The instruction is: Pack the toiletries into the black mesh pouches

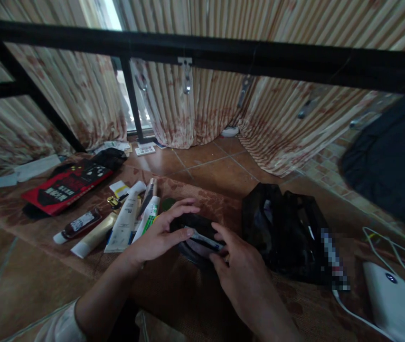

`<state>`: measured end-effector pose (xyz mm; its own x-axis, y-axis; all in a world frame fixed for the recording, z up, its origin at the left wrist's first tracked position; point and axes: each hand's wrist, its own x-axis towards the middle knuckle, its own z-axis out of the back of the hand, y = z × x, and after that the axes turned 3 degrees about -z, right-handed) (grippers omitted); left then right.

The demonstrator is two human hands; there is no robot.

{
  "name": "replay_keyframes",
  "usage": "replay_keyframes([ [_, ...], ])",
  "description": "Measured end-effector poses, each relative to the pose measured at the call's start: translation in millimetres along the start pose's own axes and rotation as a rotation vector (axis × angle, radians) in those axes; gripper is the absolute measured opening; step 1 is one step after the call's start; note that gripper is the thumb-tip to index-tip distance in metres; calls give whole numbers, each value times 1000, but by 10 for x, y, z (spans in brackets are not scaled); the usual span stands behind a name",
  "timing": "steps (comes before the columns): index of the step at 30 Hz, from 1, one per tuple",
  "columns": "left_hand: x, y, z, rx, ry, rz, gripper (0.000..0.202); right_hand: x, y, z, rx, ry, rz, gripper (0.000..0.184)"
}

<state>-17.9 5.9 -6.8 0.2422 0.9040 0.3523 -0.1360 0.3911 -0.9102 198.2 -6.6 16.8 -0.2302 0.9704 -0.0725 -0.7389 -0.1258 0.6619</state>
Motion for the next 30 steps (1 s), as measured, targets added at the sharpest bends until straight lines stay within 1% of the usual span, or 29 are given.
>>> replay_keyframes([
  [4, -5, 24, -13, 53, -10, 7, 37, 14, -18, 78, 18, -121, 54, 42],
  [7, -3, 46, -13, 86, -17, 8, 37, 28, -17, 134, 35, -274, 87, 34],
  [10, 6, 48, -4, 114, -26, 14, 36, 45, -2, 155, 64, -438, 82, 27],
  [13, 14, 40, 9, 143, -50, 44, 34, 70, 15, 131, 92, -515, 80, 25],
  [16, 25, 43, 22, 172, -62, 68, 34, 102, 28, 84, 99, -511, 75, 24],
  [21, 58, 72, 22, 187, -69, 110, 34, 136, 46, 33, 51, -444, 97, 25],
  [27, 68, 106, 4, 188, -55, 148, 39, 125, 62, 43, 45, -383, 84, 24],
  [30, 67, 116, -5, 182, -52, 138, 39, 104, 59, 56, 32, -344, 73, 23],
])
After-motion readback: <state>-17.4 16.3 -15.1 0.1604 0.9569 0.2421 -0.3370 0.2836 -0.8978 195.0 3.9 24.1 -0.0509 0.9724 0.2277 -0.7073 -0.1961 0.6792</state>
